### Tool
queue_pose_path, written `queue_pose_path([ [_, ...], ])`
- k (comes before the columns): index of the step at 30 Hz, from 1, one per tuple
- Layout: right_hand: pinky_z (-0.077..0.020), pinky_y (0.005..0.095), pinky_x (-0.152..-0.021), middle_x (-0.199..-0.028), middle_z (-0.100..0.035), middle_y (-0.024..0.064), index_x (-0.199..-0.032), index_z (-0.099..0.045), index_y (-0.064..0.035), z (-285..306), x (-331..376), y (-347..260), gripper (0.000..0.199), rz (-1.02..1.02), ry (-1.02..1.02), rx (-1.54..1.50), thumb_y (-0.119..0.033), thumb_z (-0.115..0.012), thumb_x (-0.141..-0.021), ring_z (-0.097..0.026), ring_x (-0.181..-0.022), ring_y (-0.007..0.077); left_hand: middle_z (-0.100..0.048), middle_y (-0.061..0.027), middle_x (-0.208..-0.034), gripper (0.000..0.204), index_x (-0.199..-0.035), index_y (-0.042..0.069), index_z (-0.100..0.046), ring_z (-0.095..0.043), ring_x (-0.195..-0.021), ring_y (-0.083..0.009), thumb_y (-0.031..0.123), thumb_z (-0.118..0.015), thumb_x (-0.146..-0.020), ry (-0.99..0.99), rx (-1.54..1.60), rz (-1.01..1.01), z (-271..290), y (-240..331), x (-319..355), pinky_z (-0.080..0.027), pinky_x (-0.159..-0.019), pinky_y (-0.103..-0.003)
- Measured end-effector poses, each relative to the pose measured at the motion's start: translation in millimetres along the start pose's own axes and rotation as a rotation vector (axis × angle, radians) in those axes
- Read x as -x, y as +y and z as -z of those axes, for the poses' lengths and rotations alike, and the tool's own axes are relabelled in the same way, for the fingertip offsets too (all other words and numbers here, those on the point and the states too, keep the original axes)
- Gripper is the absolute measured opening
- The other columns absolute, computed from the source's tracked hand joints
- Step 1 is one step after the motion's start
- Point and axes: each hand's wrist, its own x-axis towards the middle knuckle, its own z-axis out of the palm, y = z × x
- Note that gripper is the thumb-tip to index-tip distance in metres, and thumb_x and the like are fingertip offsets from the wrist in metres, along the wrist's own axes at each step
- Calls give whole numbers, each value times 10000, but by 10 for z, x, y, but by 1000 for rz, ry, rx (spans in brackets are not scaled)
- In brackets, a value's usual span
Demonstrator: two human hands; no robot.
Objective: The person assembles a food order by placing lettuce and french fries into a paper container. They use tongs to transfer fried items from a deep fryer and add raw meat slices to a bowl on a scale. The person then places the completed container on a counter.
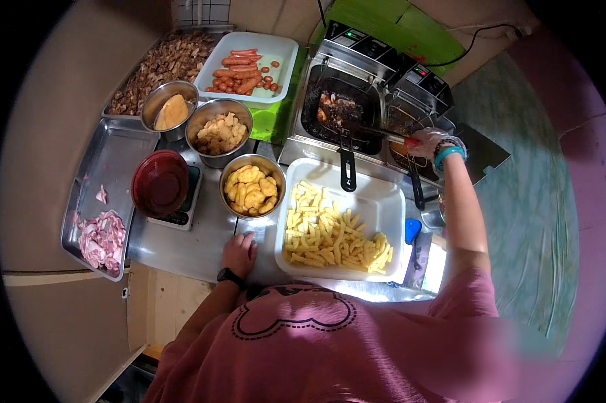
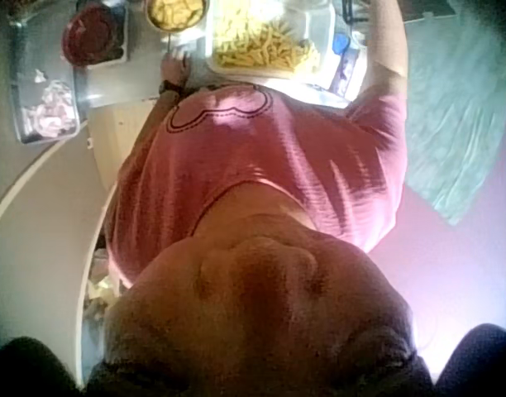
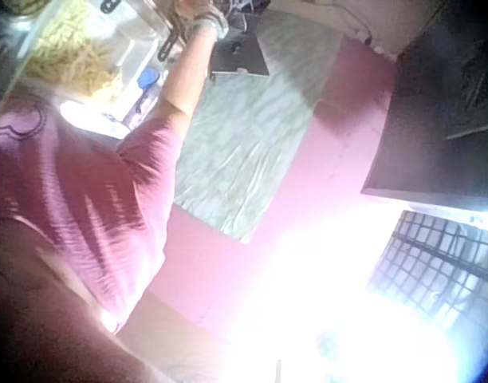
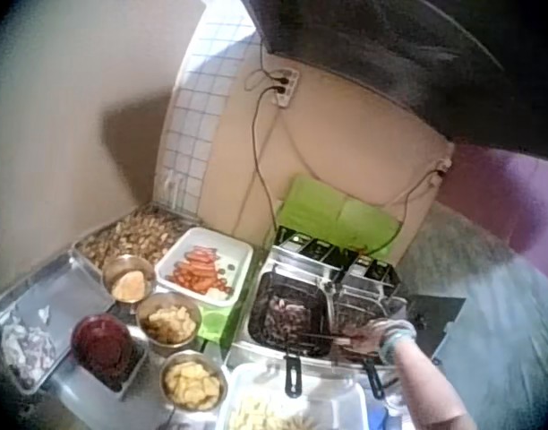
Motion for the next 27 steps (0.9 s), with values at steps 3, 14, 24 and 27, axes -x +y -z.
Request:
queue_pose_path([
  [3, -456, 374, -785, -995, -604, 158, -1052, -587, -88, -296, -196, 235, 474, 47, 15, -91, -407, -556, -703, -580, -891, 308, -524, -121, -841, 286, -1024, 49, -562, -519, -803, -303, 210, -526, -791, 14, 5, -28, -33, 12, -19, -425, -711, -406],
  [14, -450, 395, -837, -1065, -582, 155, -1069, -588, -106, -626, -1006, -311, 490, -289, 147, -219, -450, -557, -722, -557, -989, 311, -534, -124, -853, 277, -1011, 52, -564, -520, -829, -305, 219, -518, -796, -24, 13, 43, 80, 27, -76, -430, -727, -399],
  [24, -447, 410, -830, -1078, -577, 163, -1050, -599, -74, -1084, -1287, -96, 377, 54, 195, -124, -356, -517, -814, -557, -988, 321, -525, -108, -798, 121, -806, 55, -513, -529, -799, -291, 166, -504, -761, 74, 70, -153, -451, -311, 75, -437, -704, -411],
  [27, -450, 413, -825, -1059, -581, 171, -1054, -593, -71, -1356, -1499, -72, 383, 13, 213, -94, -357, -521, -810, -560, -974, 330, -525, -120, -757, 114, -746, 62, -512, -534, -726, -299, 175, -512, -748, 87, 95, -112, -239, -167, 119, -437, -637, -420],
])
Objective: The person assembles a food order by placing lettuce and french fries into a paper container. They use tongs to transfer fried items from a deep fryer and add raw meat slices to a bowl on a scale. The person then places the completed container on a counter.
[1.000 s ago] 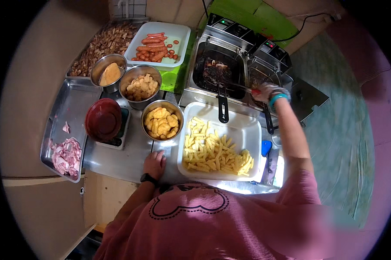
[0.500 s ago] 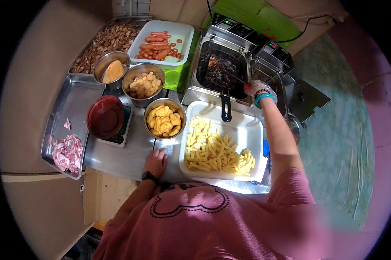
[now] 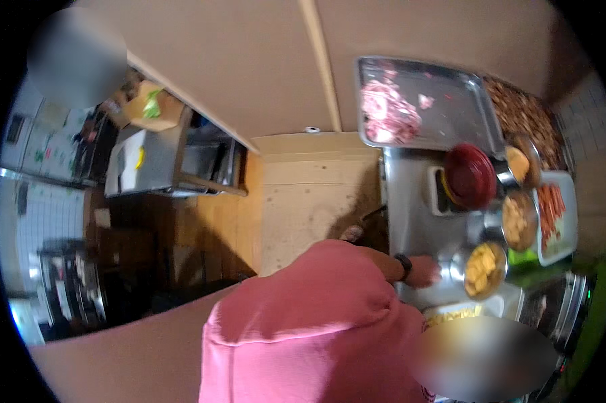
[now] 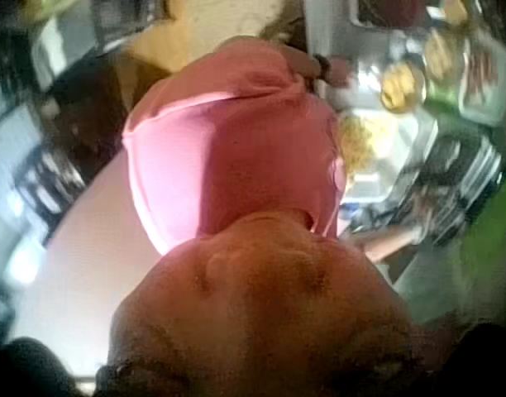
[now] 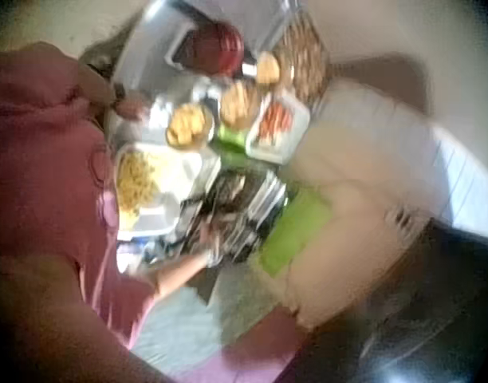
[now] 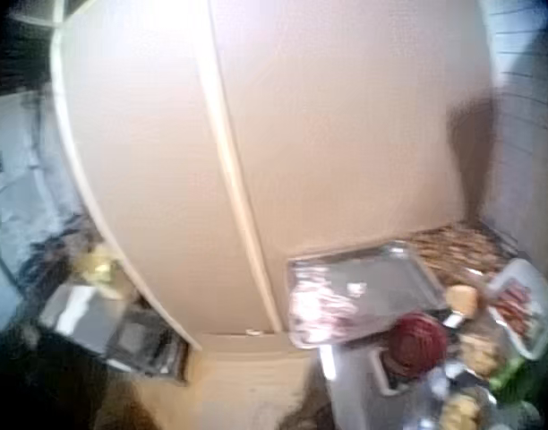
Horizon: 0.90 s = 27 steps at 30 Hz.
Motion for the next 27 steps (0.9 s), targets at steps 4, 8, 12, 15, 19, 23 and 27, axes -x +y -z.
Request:
queue_pose_path([
  [4, -454, 416, -818, -1033, -586, 183, -1058, -584, -66, 71, -150, 116, 393, -23, 11, 74, -359, -526, -804, -564, -957, 342, -513, -124, -738, 132, -736, 57, -506, -536, -718, -306, 184, -541, -735, 116, -23, 3, 44, 88, -57, -434, -631, -426],
  [8, -459, 420, -810, -1008, -592, 194, -1063, -576, -62, 71, -54, 395, 403, -43, 2, 116, -361, -531, -798, -568, -939, 353, -510, -120, -720, 119, -724, 55, -502, -533, -712, -310, 170, -535, -725, 106, 1, -19, -69, -3, -55, -431, -622, -428],
  [12, -463, 424, -803, -983, -597, 205, -1068, -567, -57, 152, -16, 482, 413, -1, -18, 178, -363, -536, -792, -572, -922, 365, -504, -108, -758, 143, -825, 68, -480, -523, -732, -306, 172, -520, -736, 36, -16, 11, -129, -79, -90, -441, -618, -430],
  [15, -466, 427, -798, -964, -601, 213, -1072, -561, -54, 339, 202, 343, 422, 31, -79, 237, -364, -539, -787, -575, -908, 374, -529, -104, -778, 204, -906, 66, -527, -533, -733, -296, 167, -534, -729, 88, -9, -49, -127, -144, -73, -441, -620, -424],
  [19, -472, 357, -715, -904, -643, 142, -932, -632, -48, 1017, 626, 214, 365, 94, -144, 44, -357, -601, -740, -607, -833, 268, -541, -114, -798, 248, -990, 63, -560, -538, -740, -287, 159, -519, -765, 32, -26, 0, 116, -25, -71, -457, -643, -404],
  [23, -464, 412, -760, -987, -605, 191, -975, -617, -80, 1102, 567, 134, 410, 31, -31, 48, -406, -605, -727, -572, -914, 340, -535, -105, -865, 247, -986, 66, -545, -528, -826, -274, 187, -533, -771, -58, -61, 99, 186, 74, -129, -443, -724, -390],
  [27, -451, 409, -813, -961, -613, 188, -1032, -594, -74, 508, 272, 198, 427, -99, -136, -165, -382, -600, -737, -579, -924, 333, -532, -114, -843, 238, -971, 55, -550, -527, -804, -286, 158, -551, -756, -54, -60, 54, 204, 162, -233, -437, -710, -390],
])
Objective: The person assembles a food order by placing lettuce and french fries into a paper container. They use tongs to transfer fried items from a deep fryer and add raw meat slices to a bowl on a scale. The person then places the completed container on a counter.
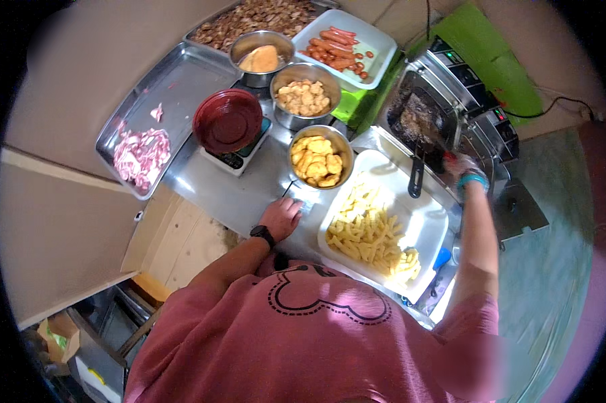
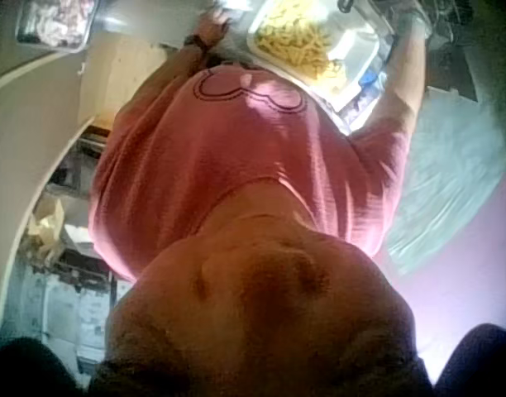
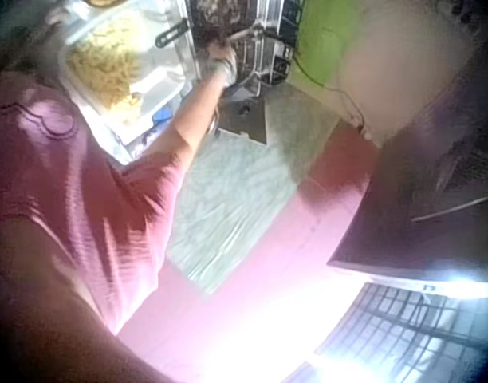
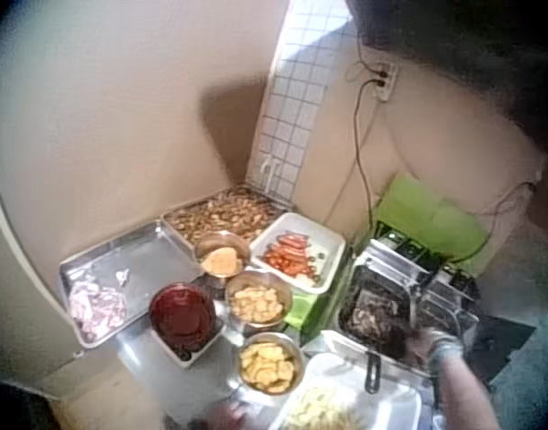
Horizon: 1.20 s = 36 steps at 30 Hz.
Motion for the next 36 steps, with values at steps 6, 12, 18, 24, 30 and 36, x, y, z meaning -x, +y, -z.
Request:
queue_pose_path([
  [6, -467, 374, -797, -982, -606, 177, -1038, -581, -44, 358, 511, -710, 414, 75, 32, 301, -327, -564, -736, -589, -908, 302, -537, -111, -841, 243, -976, 59, -562, -525, -818, -281, 157, -555, -754, -46, -47, 58, 39, -2, 57, -437, -735, -379],
  [12, -473, 321, -630, -821, -622, 96, -1060, -583, -121, 936, 807, -460, 403, -51, -298, 132, -352, -594, -730, -581, -718, 197, -542, -107, -848, 254, -990, 61, -563, -524, -838, -272, 170, -552, -760, -80, -45, 92, 62, 31, 38, -434, -752, -376],
  [18, -459, 390, -773, -975, -608, 188, -1002, -598, -52, 171, 124, 15, 428, 6, 166, 113, -390, -571, -741, -583, -904, 328, -539, -107, -840, 260, -998, 63, -565, -525, -836, -270, 182, -548, -767, -75, -46, 35, 34, 15, -21, -437, -742, -377],
  [24, -452, 386, -812, -1023, -599, 174, -1032, -589, -53, 154, 56, -499, 429, -36, 20, 91, -355, -609, -727, -564, -972, 320, -536, -105, -831, 254, -990, 63, -566, -526, -829, -271, 183, -550, -766, -36, -71, 26, -17, -22, 28, -439, -729, -379],
  [30, -464, 372, -810, -1025, -602, 157, -1059, -581, -84, 519, 411, -296, 472, 142, -51, 317, -411, -581, -719, -581, -931, 301, -533, -101, -822, 243, -986, 67, -566, -529, -828, -269, 169, -550, -766, -42, -58, 30, -23, -49, 42, -441, -729, -378],
  [36, -466, 362, -760, -984, -621, 128, -1087, -573, -128, 893, 769, -251, 419, 46, -163, 313, -333, -603, -723, -598, -888, 279, -537, -97, -825, 246, -992, 64, -562, -532, -812, -270, 169, -549, -769, -15, -72, 35, -5, 7, 42, -442, -720, -374],
])
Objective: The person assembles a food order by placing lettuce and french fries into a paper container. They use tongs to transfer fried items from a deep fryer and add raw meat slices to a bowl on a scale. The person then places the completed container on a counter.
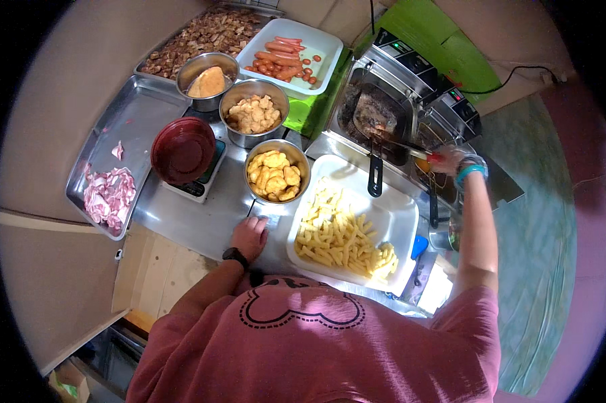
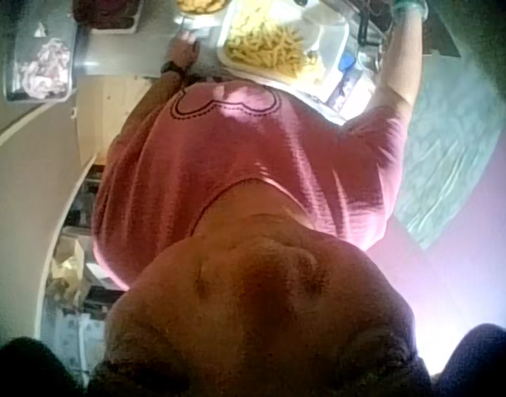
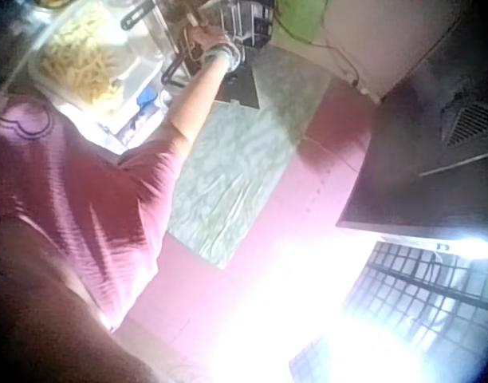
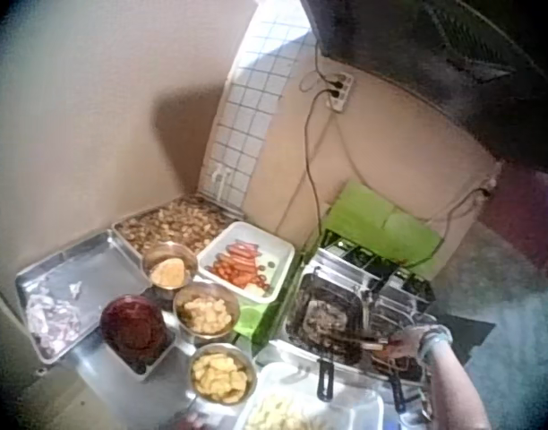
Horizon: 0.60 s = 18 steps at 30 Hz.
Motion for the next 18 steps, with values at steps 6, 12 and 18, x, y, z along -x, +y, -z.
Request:
queue_pose_path([
  [6, -458, 379, -777, -997, -616, 140, -1040, -594, -100, -304, -359, -218, 435, -139, 289, -90, -413, -567, -740, -584, -916, 298, -533, -110, -813, 249, -985, 57, -568, -521, -812, -293, 175, -547, -767, -27, 8, -4, 59, -13, -9, -433, -709, -396],
  [12, -455, 378, -802, -1015, -598, 168, -1016, -605, -94, -549, -840, -477, 443, -127, 158, -135, -432, -580, -731, -570, -944, 312, -532, -100, -797, 237, -967, 56, -578, -526, -794, -283, 177, -552, -765, -5, 6, -10, 64, -10, -33, -435, -694, -385],
  [18, -462, 337, -709, -921, -623, 133, -1065, -570, -91, -109, -161, -267, 420, 125, -19, -234, -352, -573, -735, -588, -813, 231, -534, -106, -801, 244, -972, 50, -578, -524, -814, -283, 179, -549, -767, 9, 10, -15, 20, -24, -2, -431, -703, -388],
])
